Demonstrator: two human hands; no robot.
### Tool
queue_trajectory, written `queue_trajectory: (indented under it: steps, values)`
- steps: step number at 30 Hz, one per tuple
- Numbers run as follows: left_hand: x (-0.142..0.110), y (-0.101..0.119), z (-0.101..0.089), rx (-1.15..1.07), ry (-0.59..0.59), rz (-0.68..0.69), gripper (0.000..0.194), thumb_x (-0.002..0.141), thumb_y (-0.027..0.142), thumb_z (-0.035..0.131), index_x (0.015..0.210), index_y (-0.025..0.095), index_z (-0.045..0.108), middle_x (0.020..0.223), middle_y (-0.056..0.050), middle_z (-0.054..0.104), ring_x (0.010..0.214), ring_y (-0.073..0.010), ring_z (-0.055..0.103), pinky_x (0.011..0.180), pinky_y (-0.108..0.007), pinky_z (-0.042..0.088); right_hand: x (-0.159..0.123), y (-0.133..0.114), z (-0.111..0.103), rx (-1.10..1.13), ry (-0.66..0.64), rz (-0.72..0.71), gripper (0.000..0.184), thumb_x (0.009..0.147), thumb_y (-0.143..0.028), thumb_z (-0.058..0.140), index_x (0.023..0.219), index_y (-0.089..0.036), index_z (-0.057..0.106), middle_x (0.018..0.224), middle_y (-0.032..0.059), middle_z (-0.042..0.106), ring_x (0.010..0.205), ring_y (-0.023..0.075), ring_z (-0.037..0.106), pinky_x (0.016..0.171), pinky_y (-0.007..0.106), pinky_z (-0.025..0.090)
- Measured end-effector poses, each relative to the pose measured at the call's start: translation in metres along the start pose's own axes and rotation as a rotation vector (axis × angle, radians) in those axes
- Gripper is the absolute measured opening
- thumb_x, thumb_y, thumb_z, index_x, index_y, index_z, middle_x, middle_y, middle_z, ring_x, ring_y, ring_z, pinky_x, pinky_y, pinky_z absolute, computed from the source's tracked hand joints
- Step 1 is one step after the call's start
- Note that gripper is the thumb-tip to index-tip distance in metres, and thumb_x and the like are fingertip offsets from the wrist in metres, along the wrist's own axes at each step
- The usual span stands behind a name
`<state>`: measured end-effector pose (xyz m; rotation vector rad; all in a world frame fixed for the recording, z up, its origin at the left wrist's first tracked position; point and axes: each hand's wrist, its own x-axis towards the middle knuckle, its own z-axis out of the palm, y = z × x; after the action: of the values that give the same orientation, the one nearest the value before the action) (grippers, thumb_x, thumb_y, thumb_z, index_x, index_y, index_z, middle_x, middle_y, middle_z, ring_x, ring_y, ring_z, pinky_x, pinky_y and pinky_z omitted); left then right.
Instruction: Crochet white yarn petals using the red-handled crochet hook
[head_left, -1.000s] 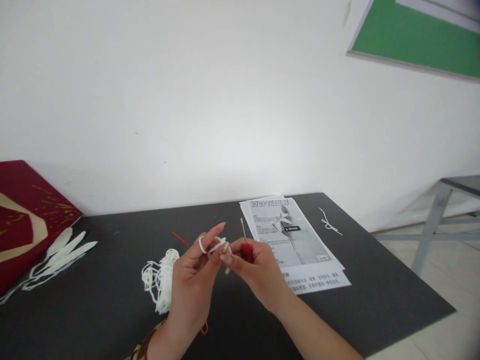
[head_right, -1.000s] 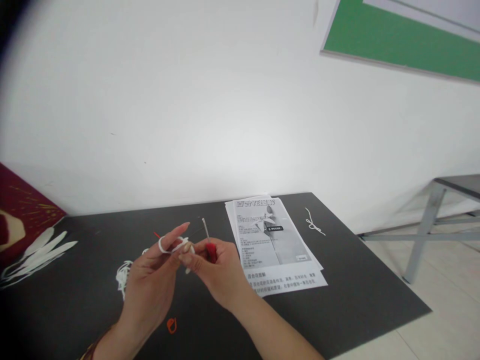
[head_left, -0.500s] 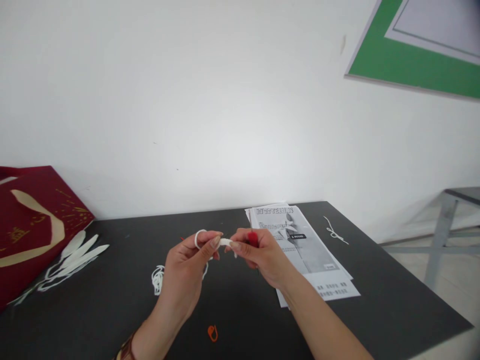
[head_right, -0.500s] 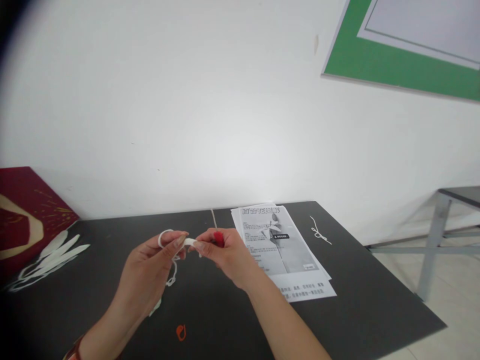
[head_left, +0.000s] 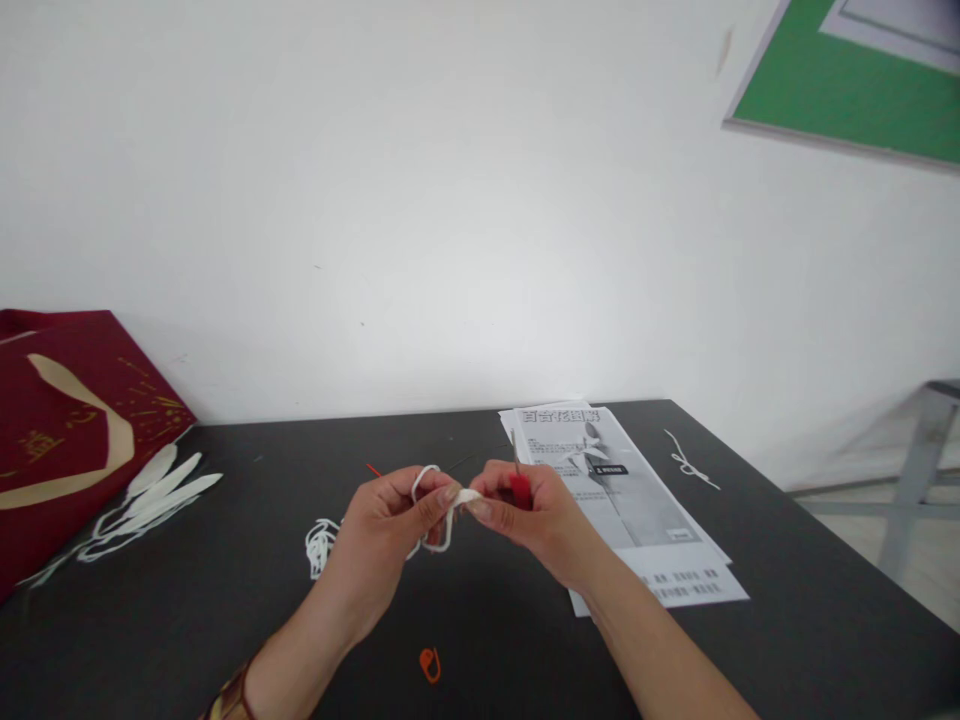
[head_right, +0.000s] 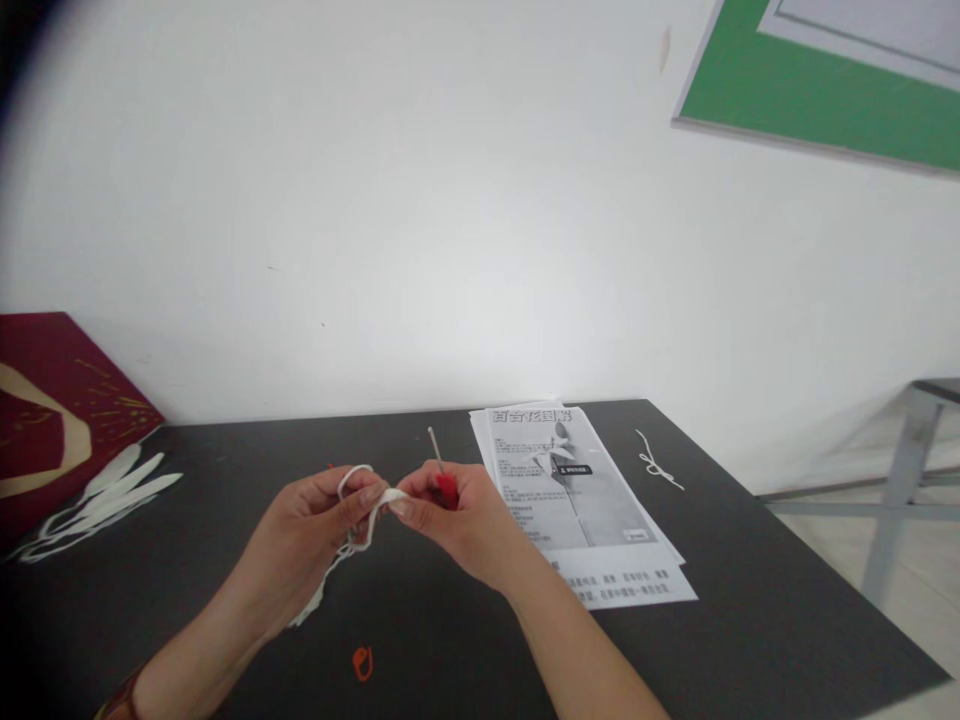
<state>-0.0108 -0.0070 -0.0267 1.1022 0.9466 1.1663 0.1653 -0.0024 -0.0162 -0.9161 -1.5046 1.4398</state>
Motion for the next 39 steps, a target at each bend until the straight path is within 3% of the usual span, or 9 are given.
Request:
queue_trajectory:
  steps: [3, 7, 12, 16, 19, 24, 29, 34, 39]
  values:
    - [0.000, 0.005, -0.002, -0.048, -0.013, 0.012, 0.021, 0.074, 0.034, 0.076, 0.066, 0.015, 0.071, 0.052, 0.001, 0.055, 0.049, -0.0089, 0.044, 0.048, -0.021, 0.033, -0.001, -0.001, -0.002, -0.017, -0.017, -0.027, 0.028, 0.075, -0.044, 0.077, 0.078, -0.016, 0.071, 0.064, -0.0053, 0.042, 0.058, 0.0092, 0.033, 0.052, 0.026, 0.021]
    - [-0.001, 0.007, -0.006, -0.059, -0.073, -0.007, 0.022, 0.074, 0.037, 0.077, 0.076, 0.015, 0.076, 0.053, 0.001, 0.056, 0.050, -0.0096, 0.045, 0.050, -0.022, 0.033, -0.001, -0.002, -0.002, -0.033, 0.066, -0.021, 0.030, 0.068, -0.044, 0.082, 0.068, -0.016, 0.071, 0.060, -0.0051, 0.044, 0.055, 0.0089, 0.034, 0.050, 0.026, 0.021]
    - [-0.005, 0.005, -0.006, 0.115, -0.135, 0.010, 0.020, 0.074, 0.036, 0.078, 0.074, 0.016, 0.076, 0.058, 0.001, 0.055, 0.055, -0.0095, 0.043, 0.051, -0.022, 0.032, -0.002, 0.001, -0.002, -0.084, 0.121, 0.048, 0.033, 0.065, -0.043, 0.084, 0.061, -0.016, 0.067, 0.053, -0.0066, 0.043, 0.051, 0.0084, 0.031, 0.048, 0.027, 0.017]
    - [-0.007, 0.007, -0.004, 0.004, -0.105, -0.032, 0.023, 0.074, 0.033, 0.078, 0.060, 0.015, 0.071, 0.053, 0.003, 0.053, 0.051, -0.0073, 0.039, 0.048, -0.020, 0.031, -0.004, -0.001, -0.003, -0.141, 0.027, -0.035, 0.028, 0.076, -0.043, 0.077, 0.070, -0.017, 0.074, 0.060, -0.0046, 0.046, 0.056, 0.0097, 0.035, 0.051, 0.028, 0.021]
    - [-0.006, 0.009, -0.002, -0.147, -0.105, -0.127, 0.021, 0.072, 0.031, 0.079, 0.062, 0.015, 0.072, 0.057, 0.001, 0.059, 0.050, -0.0058, 0.041, 0.047, -0.019, 0.032, -0.006, -0.004, -0.004, -0.155, -0.035, -0.119, 0.024, 0.083, -0.041, 0.071, 0.082, -0.018, 0.078, 0.066, -0.0028, 0.048, 0.060, 0.0108, 0.040, 0.054, 0.028, 0.025]
    - [-0.008, 0.011, 0.001, -0.259, -0.079, -0.214, 0.021, 0.068, 0.032, 0.082, 0.063, 0.013, 0.073, 0.064, -0.003, 0.065, 0.053, -0.0064, 0.046, 0.050, -0.018, 0.035, -0.007, -0.003, -0.006, -0.113, -0.067, -0.164, 0.018, 0.084, -0.036, 0.071, 0.085, -0.018, 0.078, 0.067, -0.0028, 0.049, 0.060, 0.0102, 0.041, 0.055, 0.028, 0.026]
    - [-0.012, 0.010, 0.004, -0.165, -0.054, -0.108, 0.024, 0.070, 0.034, 0.081, 0.060, 0.014, 0.072, 0.061, -0.001, 0.060, 0.056, -0.0078, 0.044, 0.052, -0.020, 0.034, -0.009, -0.006, -0.006, -0.130, -0.080, -0.141, 0.020, 0.082, -0.034, 0.073, 0.087, -0.015, 0.076, 0.067, -0.0036, 0.046, 0.059, 0.0093, 0.040, 0.053, 0.027, 0.026]
    - [-0.013, 0.007, 0.005, -0.080, -0.054, 0.029, 0.026, 0.075, 0.035, 0.077, 0.058, 0.016, 0.070, 0.058, 0.003, 0.049, 0.057, -0.0089, 0.038, 0.054, -0.022, 0.032, -0.010, -0.007, -0.005, -0.107, -0.055, -0.046, 0.025, 0.078, -0.039, 0.076, 0.083, -0.015, 0.070, 0.058, -0.0074, 0.036, 0.053, 0.0079, 0.029, 0.049, 0.026, 0.019]
    - [-0.014, 0.002, 0.003, -0.053, -0.066, 0.080, 0.026, 0.078, 0.034, 0.074, 0.060, 0.017, 0.068, 0.060, 0.003, 0.047, 0.059, -0.0102, 0.037, 0.055, -0.025, 0.031, -0.009, -0.007, -0.003, -0.057, -0.002, -0.020, 0.027, 0.077, -0.041, 0.075, 0.081, -0.016, 0.066, 0.058, -0.0074, 0.037, 0.054, 0.0084, 0.030, 0.049, 0.026, 0.020]
